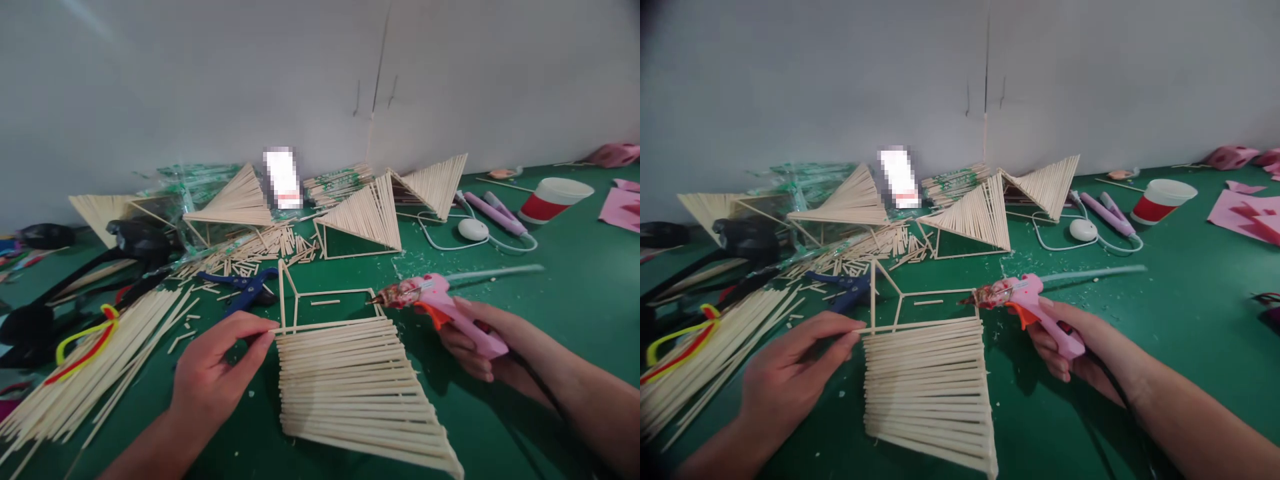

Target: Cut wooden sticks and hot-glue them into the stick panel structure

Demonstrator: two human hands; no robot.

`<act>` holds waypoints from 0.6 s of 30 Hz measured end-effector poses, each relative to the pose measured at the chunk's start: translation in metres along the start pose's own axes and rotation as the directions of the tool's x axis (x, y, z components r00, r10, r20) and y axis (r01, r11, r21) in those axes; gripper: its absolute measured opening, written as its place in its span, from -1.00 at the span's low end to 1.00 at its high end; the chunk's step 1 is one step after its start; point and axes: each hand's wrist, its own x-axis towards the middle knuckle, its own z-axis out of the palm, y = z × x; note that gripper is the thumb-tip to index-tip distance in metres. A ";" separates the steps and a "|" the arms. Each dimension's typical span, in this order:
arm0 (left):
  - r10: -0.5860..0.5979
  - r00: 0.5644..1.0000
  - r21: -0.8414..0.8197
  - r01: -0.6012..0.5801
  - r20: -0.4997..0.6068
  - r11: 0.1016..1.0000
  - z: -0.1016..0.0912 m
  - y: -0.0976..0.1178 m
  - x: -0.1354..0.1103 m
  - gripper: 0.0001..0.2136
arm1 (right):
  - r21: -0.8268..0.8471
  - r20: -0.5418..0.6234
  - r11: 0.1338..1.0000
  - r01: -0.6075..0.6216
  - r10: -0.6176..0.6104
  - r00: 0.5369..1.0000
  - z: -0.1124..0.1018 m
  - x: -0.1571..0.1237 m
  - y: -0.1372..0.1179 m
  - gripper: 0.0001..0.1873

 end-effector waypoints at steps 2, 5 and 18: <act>0.026 1.000 0.029 -0.025 -0.010 0.999 0.002 -0.002 0.001 -0.89 | -0.007 0.062 1.000 0.015 -0.014 0.998 -0.005 0.002 -0.003 -0.55; 0.053 0.998 0.077 -0.051 -0.029 0.996 0.005 -0.006 0.003 -0.87 | -0.060 -0.001 0.984 0.165 -0.165 0.986 -0.012 0.002 -0.002 -0.67; -0.086 0.992 0.109 0.096 -0.088 0.989 0.009 -0.006 0.002 -0.95 | -0.415 -0.248 0.897 0.149 -0.270 0.930 -0.028 -0.012 0.016 -0.40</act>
